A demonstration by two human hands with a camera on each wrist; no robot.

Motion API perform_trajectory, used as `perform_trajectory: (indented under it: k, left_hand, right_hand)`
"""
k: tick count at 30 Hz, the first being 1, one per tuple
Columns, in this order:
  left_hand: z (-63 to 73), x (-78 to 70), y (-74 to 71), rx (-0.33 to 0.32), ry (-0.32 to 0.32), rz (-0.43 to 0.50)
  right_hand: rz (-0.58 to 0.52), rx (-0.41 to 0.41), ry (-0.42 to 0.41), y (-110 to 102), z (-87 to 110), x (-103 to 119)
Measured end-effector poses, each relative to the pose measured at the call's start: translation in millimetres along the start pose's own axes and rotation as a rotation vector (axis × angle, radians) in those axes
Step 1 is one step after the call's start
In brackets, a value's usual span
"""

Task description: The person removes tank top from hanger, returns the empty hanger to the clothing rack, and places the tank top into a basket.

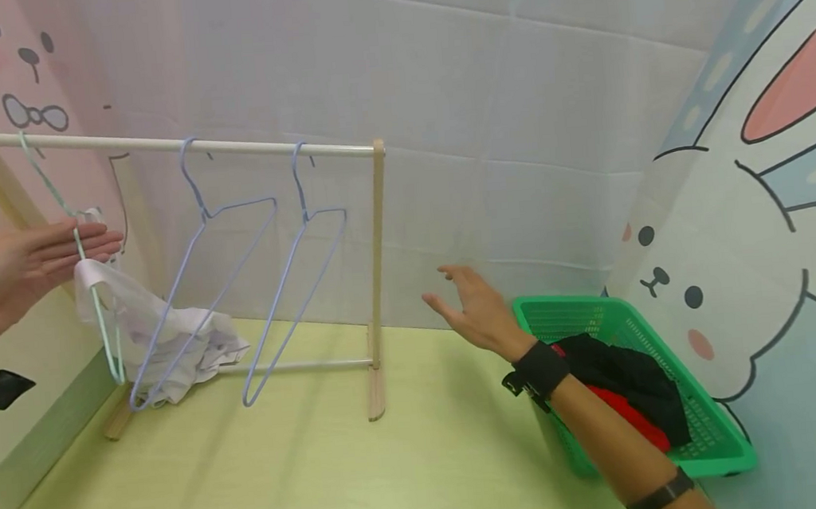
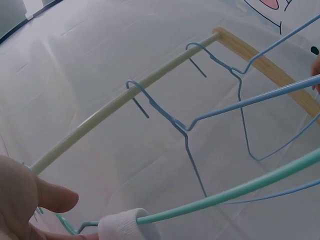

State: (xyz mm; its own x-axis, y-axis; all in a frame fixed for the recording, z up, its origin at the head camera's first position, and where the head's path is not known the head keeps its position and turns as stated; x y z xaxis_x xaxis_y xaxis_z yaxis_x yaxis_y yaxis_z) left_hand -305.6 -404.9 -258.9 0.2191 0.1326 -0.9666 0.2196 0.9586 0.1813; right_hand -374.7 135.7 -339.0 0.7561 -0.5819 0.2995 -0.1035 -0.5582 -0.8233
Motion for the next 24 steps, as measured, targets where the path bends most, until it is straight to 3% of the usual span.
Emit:
perform_trajectory:
  k: [6,13,17,24]
  left_hand:
    - [-8.4,-4.2,5.6,0.042,-0.044,-0.013]
    - [-12.9,-2.5,-3.0,-0.020,-0.046,0.119]
    - [-15.3,-3.5,-5.4,-0.024,-0.028,0.204]
    - [-16.4,-4.3,-5.4,0.043,0.003,0.267]
  right_hand:
    - [-0.139,-0.004,0.007,14,-17.5,3]
    - [-0.391,-0.027,-0.058,34,-40.2,6]
    - [-0.446,-0.001,-0.080,46,-51.1,10]
    - [-0.473,0.019,-0.086,59,-66.3,15]
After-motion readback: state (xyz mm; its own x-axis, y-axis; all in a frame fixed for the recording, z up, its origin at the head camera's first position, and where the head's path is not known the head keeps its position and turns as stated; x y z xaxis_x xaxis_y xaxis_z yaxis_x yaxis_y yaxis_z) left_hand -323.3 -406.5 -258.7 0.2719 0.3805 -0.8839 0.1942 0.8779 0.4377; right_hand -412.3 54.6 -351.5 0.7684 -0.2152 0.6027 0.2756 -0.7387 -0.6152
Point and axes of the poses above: each hand's wrist, its own z-axis away from the middle knuckle, its own y-axis out of the palm, x = y × z, the point moved 8 cm from there along -z, towards the middle knuckle, and after that the axes turned 15 degrees about -y, right-handed, at the moved point
